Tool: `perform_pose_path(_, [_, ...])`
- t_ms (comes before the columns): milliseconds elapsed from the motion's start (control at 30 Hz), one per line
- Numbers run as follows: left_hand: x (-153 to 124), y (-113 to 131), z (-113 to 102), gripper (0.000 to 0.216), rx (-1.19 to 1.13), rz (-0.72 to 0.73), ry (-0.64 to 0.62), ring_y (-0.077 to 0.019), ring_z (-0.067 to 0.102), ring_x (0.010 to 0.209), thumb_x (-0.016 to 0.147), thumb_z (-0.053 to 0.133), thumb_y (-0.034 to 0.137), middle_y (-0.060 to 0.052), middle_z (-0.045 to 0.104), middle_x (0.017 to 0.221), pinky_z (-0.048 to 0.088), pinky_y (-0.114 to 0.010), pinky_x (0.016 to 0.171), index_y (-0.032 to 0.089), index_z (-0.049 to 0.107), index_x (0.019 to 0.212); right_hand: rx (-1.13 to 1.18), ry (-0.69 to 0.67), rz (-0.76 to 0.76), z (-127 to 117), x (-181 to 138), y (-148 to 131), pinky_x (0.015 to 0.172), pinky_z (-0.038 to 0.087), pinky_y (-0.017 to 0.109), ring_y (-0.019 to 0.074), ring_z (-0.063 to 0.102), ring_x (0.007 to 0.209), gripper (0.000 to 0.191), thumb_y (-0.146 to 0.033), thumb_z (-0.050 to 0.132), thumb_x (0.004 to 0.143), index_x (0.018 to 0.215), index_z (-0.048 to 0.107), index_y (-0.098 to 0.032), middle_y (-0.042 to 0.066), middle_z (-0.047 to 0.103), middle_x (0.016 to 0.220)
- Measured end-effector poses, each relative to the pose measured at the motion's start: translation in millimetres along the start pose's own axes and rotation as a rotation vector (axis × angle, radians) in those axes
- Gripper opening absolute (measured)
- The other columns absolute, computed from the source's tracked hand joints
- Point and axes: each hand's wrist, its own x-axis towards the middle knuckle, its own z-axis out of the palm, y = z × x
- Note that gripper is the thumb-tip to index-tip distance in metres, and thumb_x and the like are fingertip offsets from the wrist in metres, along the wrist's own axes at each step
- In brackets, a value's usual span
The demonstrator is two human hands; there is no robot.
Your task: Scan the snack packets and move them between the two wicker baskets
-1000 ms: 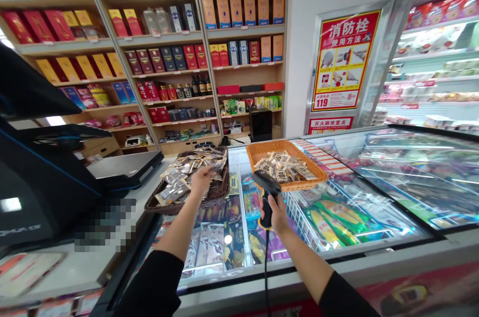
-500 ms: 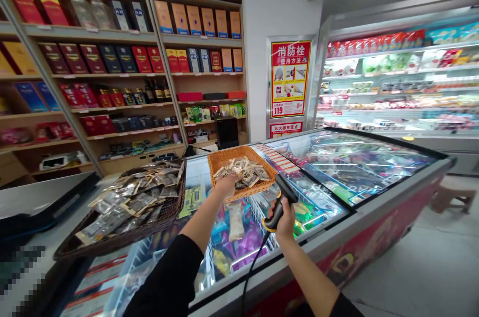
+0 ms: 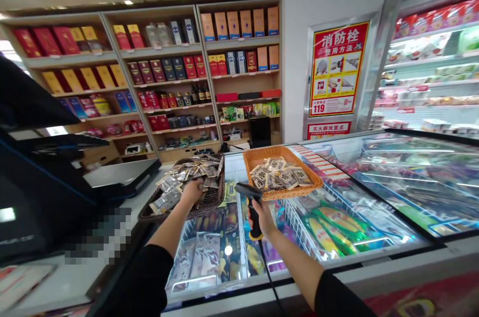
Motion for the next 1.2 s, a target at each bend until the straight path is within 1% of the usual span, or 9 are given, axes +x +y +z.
perform_pose_path(133, [17,2,15,0.044,-0.129,-0.144,-0.067,-0.0285,0.055,0.109,0.076,0.05,0.032,-0.013,0.061,0.116,0.041,-0.035,0.088,0.019,0.056,0.118,0.036,-0.048,0.117,2,1,11,0.03,0.033,0.018,0.0073,0.043,0.031,0.045,-0.062,0.06,0.068,0.077,0.044,-0.02,-0.006,0.054,0.05])
perform_pose_path(267, [34,18,20,0.047,-0.137,-0.366,-0.097,-0.035,0.054,0.107,0.074,0.051,0.046,-0.023,0.059,0.114,0.042,-0.041,0.082,0.013,0.062,0.105,0.072,-0.069,0.157,-3,-1,10,0.031,0.034,0.018,0.0068,0.044,0.033,0.046,-0.062,0.061,0.069,0.079,0.046,-0.019,-0.005,0.054,0.054])
perform_pose_path(367, [39,19,21,0.049,-0.125,-0.451,-0.104,-0.0383,0.052,0.109,0.071,0.053,0.052,-0.025,0.058,0.115,0.042,-0.044,0.08,0.013,0.064,0.099,0.076,-0.084,0.177,-3,0,9,0.031,0.034,0.018,0.0064,0.044,0.033,0.045,-0.061,0.061,0.069,0.078,0.045,-0.019,-0.005,0.054,0.055])
perform_pose_path(533, [32,11,23,0.034,-0.256,-0.37,-0.046,-0.036,0.056,0.102,0.069,0.058,0.044,-0.019,0.064,0.104,0.043,-0.042,0.079,0.017,0.063,0.089,0.057,-0.094,0.187,0,1,7,0.031,0.034,0.018,0.0069,0.044,0.032,0.046,-0.061,0.061,0.068,0.079,0.044,-0.02,-0.006,0.054,0.053])
perform_pose_path(700, [13,9,9,0.01,-0.679,-0.425,0.031,-0.0227,0.062,0.073,0.064,0.061,0.026,-0.005,0.062,0.068,0.048,-0.03,0.061,0.02,0.054,0.068,-0.039,-0.065,0.111,-2,-2,4,0.03,0.034,0.018,0.0079,0.043,0.032,0.044,-0.06,0.058,0.071,0.079,0.041,-0.021,-0.006,0.054,0.051])
perform_pose_path(800, [-7,11,0,0.016,-1.004,-0.413,0.049,-0.0157,0.058,0.061,0.06,0.063,0.025,0.001,0.054,0.06,0.049,-0.027,0.057,0.019,0.048,0.065,-0.166,-0.041,-0.031,-5,-7,3,0.03,0.032,0.018,0.0076,0.042,0.031,0.039,-0.057,0.057,0.075,0.081,0.043,-0.021,-0.007,0.053,0.052])
perform_pose_path(900, [-28,16,-2,0.024,-1.204,-0.365,0.099,-0.0117,0.055,0.055,0.056,0.066,0.029,0.004,0.05,0.058,0.048,-0.026,0.056,0.019,0.046,0.067,-0.304,-0.036,-0.153,-5,-15,2,0.03,0.032,0.019,0.0074,0.041,0.031,0.034,-0.052,0.058,0.076,0.079,0.047,-0.02,-0.006,0.052,0.053])
perform_pose_path(1033, [-45,23,-1,0.035,-1.305,-0.261,0.152,-0.0116,0.057,0.058,0.05,0.069,0.032,0.006,0.048,0.058,0.047,-0.024,0.056,0.02,0.041,0.066,-0.426,-0.083,-0.192,1,-28,1,0.032,0.031,0.019,0.008,0.041,0.032,0.028,-0.047,0.055,0.08,0.077,0.05,-0.019,-0.005,0.052,0.051])
perform_pose_path(1200, [-50,24,-5,0.042,-1.368,-0.17,0.151,-0.0106,0.057,0.06,0.045,0.072,0.034,0.007,0.047,0.059,0.046,-0.023,0.058,0.019,0.038,0.066,-0.542,-0.115,-0.239,8,-37,0,0.034,0.031,0.021,0.0094,0.042,0.032,0.02,-0.041,0.054,0.082,0.081,0.053,-0.02,-0.005,0.052,0.048])
